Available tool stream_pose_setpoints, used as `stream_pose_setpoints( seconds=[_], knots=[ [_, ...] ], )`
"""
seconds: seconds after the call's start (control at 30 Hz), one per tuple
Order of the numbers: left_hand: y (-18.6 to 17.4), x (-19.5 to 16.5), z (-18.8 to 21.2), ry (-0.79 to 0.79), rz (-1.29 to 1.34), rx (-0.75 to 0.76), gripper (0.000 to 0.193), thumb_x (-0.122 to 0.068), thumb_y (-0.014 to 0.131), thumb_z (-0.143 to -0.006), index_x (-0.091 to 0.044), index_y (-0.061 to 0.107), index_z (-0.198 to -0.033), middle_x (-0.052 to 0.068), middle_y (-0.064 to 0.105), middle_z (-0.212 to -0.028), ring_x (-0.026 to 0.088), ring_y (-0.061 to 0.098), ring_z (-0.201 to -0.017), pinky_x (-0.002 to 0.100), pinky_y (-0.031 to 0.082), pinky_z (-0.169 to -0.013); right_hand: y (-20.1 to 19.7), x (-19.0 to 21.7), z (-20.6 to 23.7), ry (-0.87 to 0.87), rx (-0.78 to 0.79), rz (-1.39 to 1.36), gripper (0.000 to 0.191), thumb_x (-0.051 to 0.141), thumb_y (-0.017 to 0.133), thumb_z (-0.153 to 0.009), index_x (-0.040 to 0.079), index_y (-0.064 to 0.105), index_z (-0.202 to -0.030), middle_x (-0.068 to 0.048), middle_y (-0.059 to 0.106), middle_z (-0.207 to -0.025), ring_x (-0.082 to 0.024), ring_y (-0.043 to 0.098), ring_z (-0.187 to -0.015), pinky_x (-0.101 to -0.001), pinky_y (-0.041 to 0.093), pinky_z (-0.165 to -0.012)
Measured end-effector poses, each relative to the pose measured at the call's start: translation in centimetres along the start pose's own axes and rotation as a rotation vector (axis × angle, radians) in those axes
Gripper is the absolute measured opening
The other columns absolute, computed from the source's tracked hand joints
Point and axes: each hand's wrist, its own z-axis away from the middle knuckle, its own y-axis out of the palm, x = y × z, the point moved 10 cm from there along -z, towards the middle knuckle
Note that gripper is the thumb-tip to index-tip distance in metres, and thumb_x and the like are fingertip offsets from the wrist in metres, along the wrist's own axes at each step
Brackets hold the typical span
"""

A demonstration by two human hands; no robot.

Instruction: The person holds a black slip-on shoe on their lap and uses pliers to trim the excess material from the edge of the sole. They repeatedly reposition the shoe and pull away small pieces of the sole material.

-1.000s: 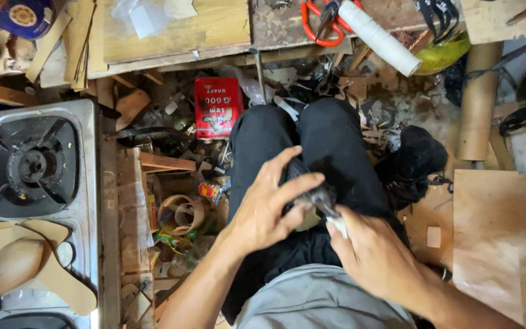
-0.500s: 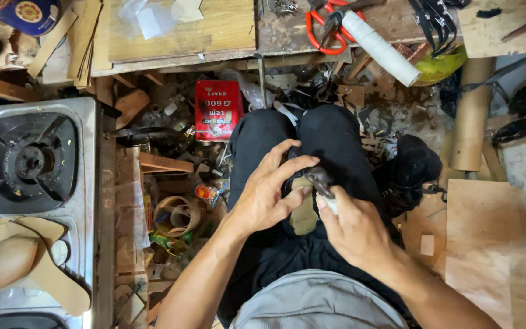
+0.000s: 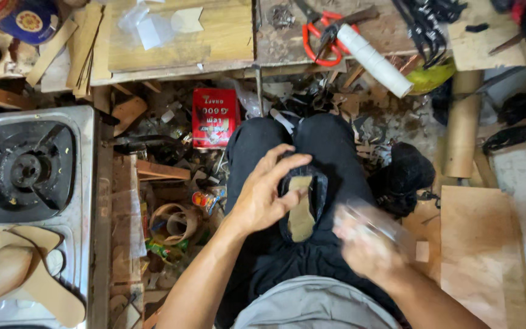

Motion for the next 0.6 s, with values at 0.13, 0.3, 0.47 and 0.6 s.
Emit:
stream_pose_setpoints(
  seconds=[0.13, 0.3, 0.47, 0.6],
  knots=[
    [-1.3, -0.6, 0.5, -0.005, 0.016, -0.047, 0.07, -0.014, 0.079, -0.079, -0.014, 0.056, -0.145, 0.022, 0.05, -0.15, 0.042, 0.051, -0.139, 0.042, 0.044, -0.115, 3.7, -5.9, 3.3, -0.048, 0.038, -0.203, 0.024, 0.023, 0.064, -0.1, 0.001, 0.069, -0.107, -0.012, 0.073, -0.082, -0.024, 0.072, -0.073, -0.0365, 0.056, -0.06],
    [-1.8, -3.6, 2.8, 0.15, 0.14, -0.023, 0.089, -0.027, 0.083, -0.078, 0.0, 0.041, -0.152, 0.023, 0.046, -0.151, 0.044, 0.047, -0.139, 0.047, 0.037, -0.118, 2.6, -11.1, 7.5, 0.311, -0.004, -0.518, 0.021, 0.018, 0.064, -0.094, 0.001, 0.07, -0.106, -0.003, 0.071, -0.072, -0.012, 0.07, -0.058, -0.0281, 0.056, -0.053],
    [-0.6, -6.1, 6.1, 0.288, 0.296, 0.154, 0.066, -0.03, 0.082, -0.09, -0.005, 0.059, -0.145, 0.012, 0.062, -0.138, 0.033, 0.057, -0.127, 0.043, 0.045, -0.112, 3.3, -12.4, 11.5, 0.429, 0.064, -0.646, 0.019, 0.014, 0.069, -0.09, 0.001, 0.07, -0.104, -0.001, 0.066, -0.066, -0.01, 0.061, -0.053, -0.0266, 0.05, -0.049],
    [1.6, -7.4, 8.9, 0.297, 0.423, 0.271, 0.043, -0.033, 0.084, -0.093, -0.01, 0.072, -0.127, 0.005, 0.064, -0.122, 0.026, 0.058, -0.115, 0.038, 0.047, -0.1, 4.5, -13.5, 17.0, 0.517, 0.157, -0.625, 0.016, 0.013, 0.07, -0.091, 0.002, 0.072, -0.102, 0.0, 0.064, -0.064, -0.007, 0.058, -0.054, -0.0247, 0.047, -0.049]
  ],
)
